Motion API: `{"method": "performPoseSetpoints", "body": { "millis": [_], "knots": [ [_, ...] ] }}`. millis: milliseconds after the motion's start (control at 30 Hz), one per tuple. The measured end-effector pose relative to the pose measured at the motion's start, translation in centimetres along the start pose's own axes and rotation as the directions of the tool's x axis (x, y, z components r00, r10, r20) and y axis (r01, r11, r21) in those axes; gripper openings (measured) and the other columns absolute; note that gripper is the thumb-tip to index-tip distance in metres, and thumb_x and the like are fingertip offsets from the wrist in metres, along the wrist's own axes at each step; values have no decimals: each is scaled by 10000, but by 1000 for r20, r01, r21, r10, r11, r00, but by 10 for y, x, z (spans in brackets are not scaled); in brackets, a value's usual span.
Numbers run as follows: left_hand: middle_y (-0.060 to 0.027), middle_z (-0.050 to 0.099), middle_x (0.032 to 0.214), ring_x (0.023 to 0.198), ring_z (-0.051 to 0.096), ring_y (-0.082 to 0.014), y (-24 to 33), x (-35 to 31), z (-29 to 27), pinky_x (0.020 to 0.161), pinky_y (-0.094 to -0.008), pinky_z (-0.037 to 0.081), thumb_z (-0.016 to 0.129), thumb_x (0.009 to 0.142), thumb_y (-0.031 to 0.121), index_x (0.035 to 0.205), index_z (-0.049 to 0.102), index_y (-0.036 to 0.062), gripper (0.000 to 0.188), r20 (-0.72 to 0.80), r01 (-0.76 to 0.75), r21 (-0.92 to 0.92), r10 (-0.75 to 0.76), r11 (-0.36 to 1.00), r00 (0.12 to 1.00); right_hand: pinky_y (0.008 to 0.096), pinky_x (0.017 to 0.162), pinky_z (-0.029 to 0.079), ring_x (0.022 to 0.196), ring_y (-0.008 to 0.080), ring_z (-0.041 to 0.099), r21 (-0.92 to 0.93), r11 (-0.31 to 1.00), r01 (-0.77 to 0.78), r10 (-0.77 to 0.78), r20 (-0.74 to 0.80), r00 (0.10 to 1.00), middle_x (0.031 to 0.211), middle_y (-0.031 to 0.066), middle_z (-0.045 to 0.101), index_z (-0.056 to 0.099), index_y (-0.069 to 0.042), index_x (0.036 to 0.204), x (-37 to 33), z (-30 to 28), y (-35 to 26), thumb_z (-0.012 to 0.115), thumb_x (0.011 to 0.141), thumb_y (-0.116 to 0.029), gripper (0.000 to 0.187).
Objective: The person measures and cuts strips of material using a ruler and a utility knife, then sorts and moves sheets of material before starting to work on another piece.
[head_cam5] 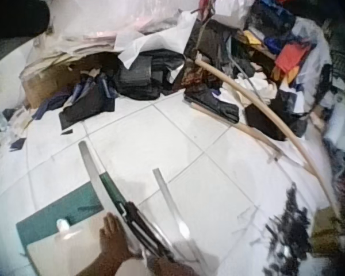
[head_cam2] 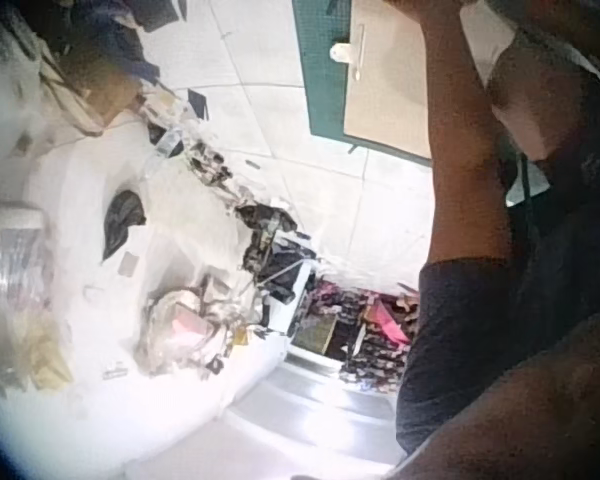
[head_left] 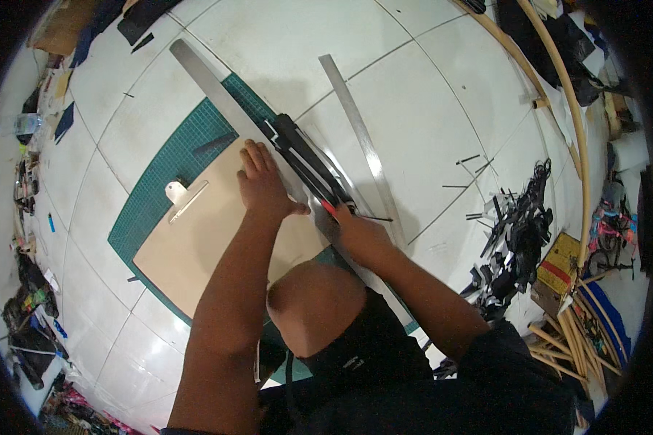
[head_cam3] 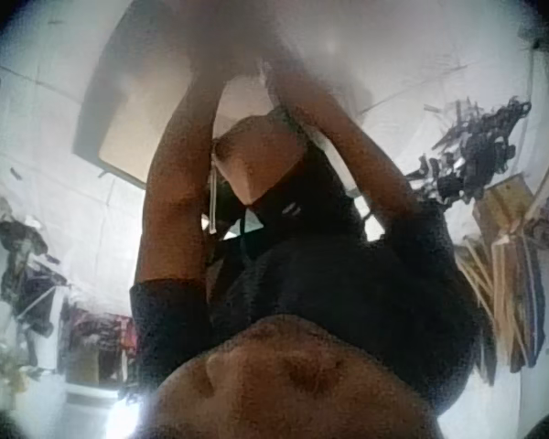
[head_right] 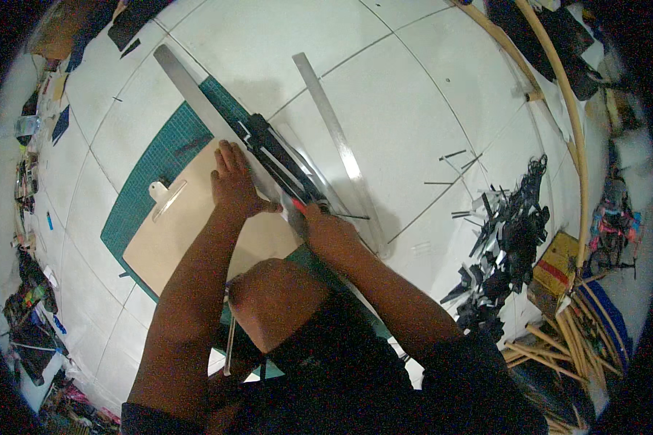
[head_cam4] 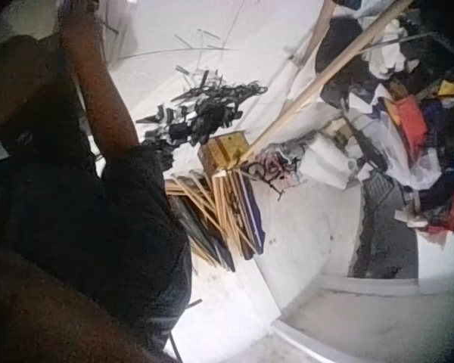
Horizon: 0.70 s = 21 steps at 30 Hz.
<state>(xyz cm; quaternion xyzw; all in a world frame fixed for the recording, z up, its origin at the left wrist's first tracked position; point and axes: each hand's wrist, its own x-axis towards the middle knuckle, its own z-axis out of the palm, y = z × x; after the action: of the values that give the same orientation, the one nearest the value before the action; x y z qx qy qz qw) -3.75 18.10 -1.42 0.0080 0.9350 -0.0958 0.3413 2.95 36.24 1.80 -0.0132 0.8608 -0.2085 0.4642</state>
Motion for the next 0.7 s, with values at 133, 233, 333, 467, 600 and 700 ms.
{"method": "performPoseSetpoints", "body": {
  "millis": [133,233,333,467,600,700],
  "knots": [
    [-278,84,1603,1489,163,-381,1,2,9,1099,-409,348,846,436,728,1525,101,-83,1549,-43,-22,-44,20,999,999,576,753,490,869,453,673,-34,993,-109,112,100,989,898,270,678,410,-29,1141,-78,47,73,400,972,-110,188],
    [-328,87,1580,1475,165,-440,-1,5,11,1098,-470,376,867,375,714,1500,99,-120,1597,-83,-53,-82,46,995,996,582,729,489,858,452,672,-47,989,-137,141,74,987,897,258,677,418,-40,1127,-102,62,99,415,981,-137,175],
    [-326,92,1578,1471,177,-441,-1,5,14,1084,-474,390,894,360,675,1495,118,-121,1589,-89,-48,-111,38,993,995,576,752,508,903,440,672,-75,984,-164,170,79,982,1001,256,663,440,-68,1166,-107,61,104,424,992,-186,210],
    [-323,128,1568,1459,210,-436,-3,2,11,1063,-481,414,912,347,646,1487,141,-120,1575,-131,-51,-143,32,988,991,562,711,501,841,451,666,8,1000,15,-14,-146,989,942,254,658,448,-16,1095,-71,36,70,446,998,-220,226],
    [-268,115,1599,1479,189,-375,3,2,5,1078,-401,380,861,389,727,1524,103,-77,1584,-53,-9,-27,7,1000,999,562,744,508,838,457,666,28,996,80,-71,-252,965,910,264,665,442,14,1085,22,-4,-4,461,982,-216,253],
    [-270,115,1598,1478,191,-372,2,9,16,1069,-404,389,868,405,708,1524,108,-70,1561,-86,6,8,-5,1000,996,557,736,518,825,451,676,2,978,210,-194,-374,907,867,268,673,435,21,1080,73,-20,-50,478,944,-165,234]
  ]
}}
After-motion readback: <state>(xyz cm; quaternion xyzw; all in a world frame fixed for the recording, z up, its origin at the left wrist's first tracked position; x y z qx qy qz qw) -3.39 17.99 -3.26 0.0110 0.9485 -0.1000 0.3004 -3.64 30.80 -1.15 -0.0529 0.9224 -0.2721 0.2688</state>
